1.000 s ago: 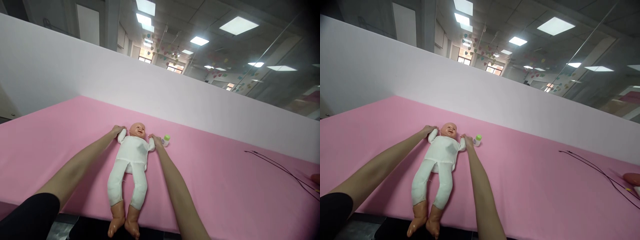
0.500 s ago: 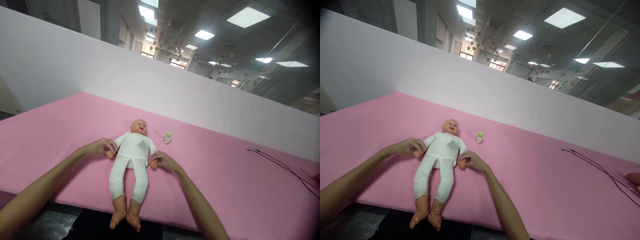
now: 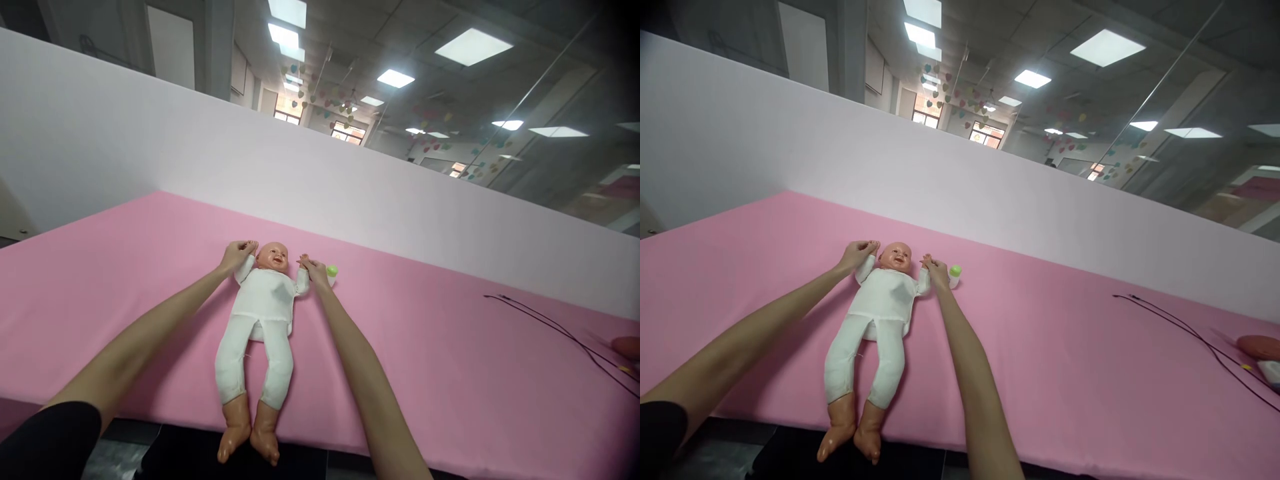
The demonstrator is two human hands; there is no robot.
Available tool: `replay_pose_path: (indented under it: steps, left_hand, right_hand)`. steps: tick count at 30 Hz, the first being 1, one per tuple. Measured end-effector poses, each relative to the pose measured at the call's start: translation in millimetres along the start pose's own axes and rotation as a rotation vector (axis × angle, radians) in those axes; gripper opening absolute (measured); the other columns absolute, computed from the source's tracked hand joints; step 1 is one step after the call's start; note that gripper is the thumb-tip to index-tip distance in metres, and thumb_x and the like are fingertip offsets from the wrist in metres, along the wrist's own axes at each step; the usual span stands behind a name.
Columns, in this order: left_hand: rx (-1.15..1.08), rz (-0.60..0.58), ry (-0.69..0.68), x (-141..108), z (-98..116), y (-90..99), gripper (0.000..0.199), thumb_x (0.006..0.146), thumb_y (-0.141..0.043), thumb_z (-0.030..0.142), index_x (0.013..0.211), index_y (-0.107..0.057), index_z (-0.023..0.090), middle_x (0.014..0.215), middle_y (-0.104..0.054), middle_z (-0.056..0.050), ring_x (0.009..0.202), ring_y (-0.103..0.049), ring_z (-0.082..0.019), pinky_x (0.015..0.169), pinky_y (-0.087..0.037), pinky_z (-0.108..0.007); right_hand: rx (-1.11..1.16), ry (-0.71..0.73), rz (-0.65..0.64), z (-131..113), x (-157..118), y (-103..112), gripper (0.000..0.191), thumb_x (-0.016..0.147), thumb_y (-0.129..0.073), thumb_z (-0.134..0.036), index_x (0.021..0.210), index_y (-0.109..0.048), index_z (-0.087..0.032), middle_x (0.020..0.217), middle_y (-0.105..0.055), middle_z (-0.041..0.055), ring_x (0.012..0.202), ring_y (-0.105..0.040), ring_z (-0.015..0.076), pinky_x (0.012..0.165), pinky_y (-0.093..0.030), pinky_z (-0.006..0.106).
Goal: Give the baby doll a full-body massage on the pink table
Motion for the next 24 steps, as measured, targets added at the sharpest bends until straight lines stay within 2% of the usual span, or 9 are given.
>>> replay_pose_path:
  steps: [3, 6, 11, 13, 15, 17, 19, 22, 24]
  left_hand:
    - [0.077, 0.055, 0.141, 16, -17, -15.9, 0.031, 0.082, -0.07, 0.039, 0.059, -0.061, 0.021, 0.063, -0.066, -0.006, 0.08, -0.068, -0.027, 0.066, -0.045, -0.03]
    - [0.102, 0.042, 0.284, 25, -27, -17.5, 0.031, 0.075, -0.077, 0.034, 0.055, -0.055, 0.022, 0.058, -0.063, -0.008, 0.073, -0.068, -0.029, 0.062, -0.044, -0.032]
    - [-0.029, -0.074, 0.28, 19, -20, 1.7, 0.038, 0.072, -0.082, 0.051, 0.066, -0.063, 0.019, 0.068, -0.069, -0.009, 0.07, -0.067, -0.025, 0.063, -0.05, -0.032]
    - [-0.105, -0.133, 0.201, 8, -17, 22.0, 0.045, 0.074, -0.08, 0.06, 0.077, -0.07, 0.017, 0.08, -0.073, -0.009, 0.078, -0.069, -0.024, 0.069, -0.053, -0.032]
    - [-0.156, -0.238, 0.061, -8, -16, 48.3, 0.047, 0.074, -0.082, 0.06, 0.087, -0.075, 0.016, 0.096, -0.076, -0.011, 0.091, -0.069, -0.025, 0.079, -0.054, -0.032]
    - [-0.124, -0.438, -0.096, -29, -18, 73.4, 0.041, 0.073, -0.087, 0.052, 0.095, -0.079, 0.018, 0.107, -0.076, -0.011, 0.102, -0.069, -0.027, 0.087, -0.054, -0.035]
    - [0.0, -0.683, -0.237, -51, -22, 91.0, 0.036, 0.075, -0.088, 0.042, 0.103, -0.082, 0.021, 0.113, -0.076, -0.011, 0.107, -0.069, -0.028, 0.092, -0.054, -0.037]
    - [0.209, -0.906, -0.448, -82, -28, 99.9, 0.03, 0.083, -0.081, 0.034, 0.112, -0.083, 0.028, 0.119, -0.075, -0.01, 0.11, -0.068, -0.027, 0.096, -0.053, -0.037]
    - [0.284, -0.932, -0.536, -95, -31, 98.9, 0.026, 0.09, -0.074, 0.031, 0.115, -0.082, 0.031, 0.12, -0.074, -0.009, 0.113, -0.067, -0.026, 0.1, -0.051, -0.037]
  right_hand:
    - [-0.044, -0.087, 0.01, 13, 12, -11, 0.024, 0.077, -0.072, -0.04, 0.074, -0.077, -0.017, 0.086, -0.08, 0.009, 0.081, -0.07, 0.0221, 0.077, -0.054, 0.032]
    - [-0.078, -0.155, -0.013, 23, 13, -16, 0.019, 0.075, -0.07, -0.033, 0.066, -0.075, -0.017, 0.075, -0.078, 0.0071, 0.073, -0.068, 0.0212, 0.071, -0.053, 0.031]
    - [-0.046, -0.113, -0.043, 20, 2, -5, 0.028, 0.081, -0.069, -0.043, 0.08, -0.079, -0.017, 0.093, -0.08, 0.0075, 0.085, -0.069, 0.0206, 0.076, -0.052, 0.029]
    - [-0.018, -0.039, -0.104, 14, -11, 9, 0.037, 0.082, -0.071, -0.052, 0.091, -0.08, -0.017, 0.101, -0.08, 0.0083, 0.088, -0.068, 0.021, 0.078, -0.052, 0.03]
    - [-0.025, 0.071, -0.202, 7, -31, 26, 0.042, 0.08, -0.076, -0.055, 0.099, -0.079, -0.018, 0.105, -0.078, 0.0093, 0.091, -0.068, 0.0226, 0.08, -0.052, 0.033]
    - [-0.072, 0.172, -0.349, 3, -54, 42, 0.041, 0.078, -0.082, -0.05, 0.104, -0.079, -0.019, 0.107, -0.078, 0.0094, 0.096, -0.068, 0.0249, 0.083, -0.052, 0.035]
    - [-0.149, 0.232, -0.561, 3, -77, 53, 0.037, 0.077, -0.084, -0.041, 0.108, -0.079, -0.021, 0.111, -0.077, 0.0086, 0.103, -0.068, 0.0266, 0.089, -0.053, 0.038]
    - [-0.283, 0.306, -0.823, 11, -103, 59, 0.03, 0.078, -0.083, -0.034, 0.107, -0.082, -0.025, 0.114, -0.076, 0.0078, 0.109, -0.067, 0.0274, 0.098, -0.051, 0.041]
    - [-0.311, 0.331, -0.838, 16, -112, 60, 0.028, 0.077, -0.085, -0.032, 0.104, -0.083, -0.027, 0.115, -0.075, 0.0078, 0.111, -0.067, 0.0275, 0.101, -0.051, 0.041]
Point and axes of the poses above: each hand's wrist, its own x-axis towards the middle knuckle, its own y-axis out of the back of the hand, z = x × y, the point moved 1 cm from there along x, towards the middle knuckle
